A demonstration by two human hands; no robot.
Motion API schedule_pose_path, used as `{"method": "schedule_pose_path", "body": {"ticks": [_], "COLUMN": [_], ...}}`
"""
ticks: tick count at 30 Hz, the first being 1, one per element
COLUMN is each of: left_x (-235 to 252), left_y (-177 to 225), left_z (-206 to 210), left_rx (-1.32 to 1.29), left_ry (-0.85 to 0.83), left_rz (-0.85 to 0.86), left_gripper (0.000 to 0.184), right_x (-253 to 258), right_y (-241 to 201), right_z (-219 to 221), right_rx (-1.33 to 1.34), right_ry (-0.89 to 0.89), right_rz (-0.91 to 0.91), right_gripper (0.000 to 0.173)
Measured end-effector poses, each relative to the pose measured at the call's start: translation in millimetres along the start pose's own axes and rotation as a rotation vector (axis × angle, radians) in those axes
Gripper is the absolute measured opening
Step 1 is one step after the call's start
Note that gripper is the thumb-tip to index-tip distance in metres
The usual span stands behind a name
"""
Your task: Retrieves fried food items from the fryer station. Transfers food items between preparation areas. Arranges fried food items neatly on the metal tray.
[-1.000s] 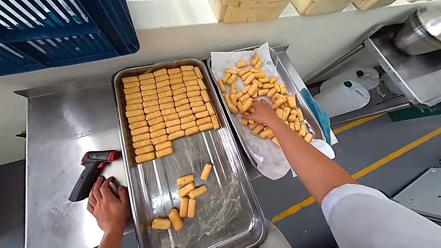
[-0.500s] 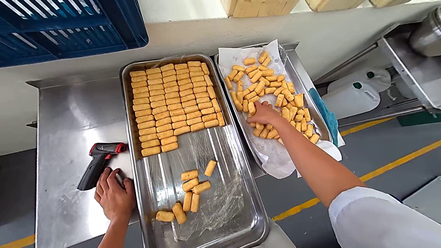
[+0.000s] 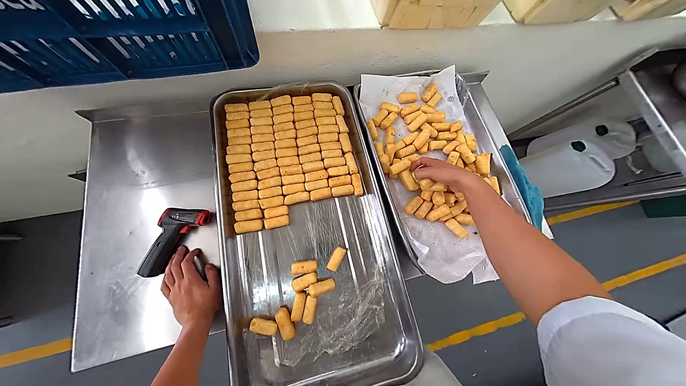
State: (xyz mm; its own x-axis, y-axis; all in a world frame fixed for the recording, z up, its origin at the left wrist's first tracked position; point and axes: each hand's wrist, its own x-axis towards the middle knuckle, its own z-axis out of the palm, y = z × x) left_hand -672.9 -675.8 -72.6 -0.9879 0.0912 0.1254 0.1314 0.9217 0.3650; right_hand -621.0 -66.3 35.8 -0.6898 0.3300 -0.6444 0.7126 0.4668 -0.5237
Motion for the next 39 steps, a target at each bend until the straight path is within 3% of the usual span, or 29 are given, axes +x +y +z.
{"method": "schedule_pose_path", "body": {"ticks": [2, 5, 11, 17, 19, 22, 25, 27, 30, 33, 36, 39], "left_x": [-0.3, -0.4, 0.3, 1.0, 1.3, 0.5, 0.5, 1.0, 0.0, -0.7, -0.1, 0.9], "left_y": [0.7, 1.1, 0.4, -0.8, -1.7, -4.3, -7.3, -6.7, -8.1, -8.9, -11.1, -11.2], "left_z": [-0.4, 0.3, 0.7, 1.7, 1.4, 1.9, 3.7, 3.7, 3.2, 3.8, 6.1, 5.7], "left_rx": [-0.004, -0.004, 0.005, 0.007, 0.008, 0.017, 0.022, 0.017, 0.023, 0.031, 0.04, 0.034], "left_ry": [-0.01, -0.005, -0.001, -0.009, -0.003, -0.01, -0.016, -0.015, -0.024, -0.023, -0.011, -0.02], "left_rz": [-0.001, -0.002, -0.007, -0.007, -0.011, -0.02, -0.02, -0.019, -0.01, -0.003, 0.01, 0.015], "left_gripper": [0.059, 0.06, 0.059, 0.059, 0.059, 0.059, 0.057, 0.055, 0.053, 0.052, 0.051, 0.051], "right_x": [-3.3, -7.3, 0.7, 11.2, 16.6, 6.8, -21.4, -49.0, -77.0, -77.5, -73.1, -90.3], "right_y": [-1.2, -6.5, -8.2, -4.8, 10.4, 16.6, 1.9, -20.7, -59.0, -91.5, -100.4, -105.5], "right_z": [6.6, 35.6, 52.0, 46.5, 29.3, 7.6, 3.7, 21.4, 86.0, 156.3, 202.8, 228.9], "right_rx": [-0.106, -0.397, -0.356, -0.501, -0.374, 0.089, 0.442, 0.491, 0.312, -0.091, -0.491, -0.645], "right_ry": [0.04, 0.195, 0.419, 0.326, 0.294, 0.217, 0.097, -0.006, -0.171, -0.271, -0.15, 0.049], "right_rz": [0.005, 0.038, 0.139, 0.11, 0.051, 0.038, 0.008, -0.105, -0.229, -0.207, -0.256, -0.353], "right_gripper": [0.055, 0.092, 0.082, 0.081, 0.076, 0.057, 0.042, 0.039, 0.047, 0.056, 0.061, 0.065]}}
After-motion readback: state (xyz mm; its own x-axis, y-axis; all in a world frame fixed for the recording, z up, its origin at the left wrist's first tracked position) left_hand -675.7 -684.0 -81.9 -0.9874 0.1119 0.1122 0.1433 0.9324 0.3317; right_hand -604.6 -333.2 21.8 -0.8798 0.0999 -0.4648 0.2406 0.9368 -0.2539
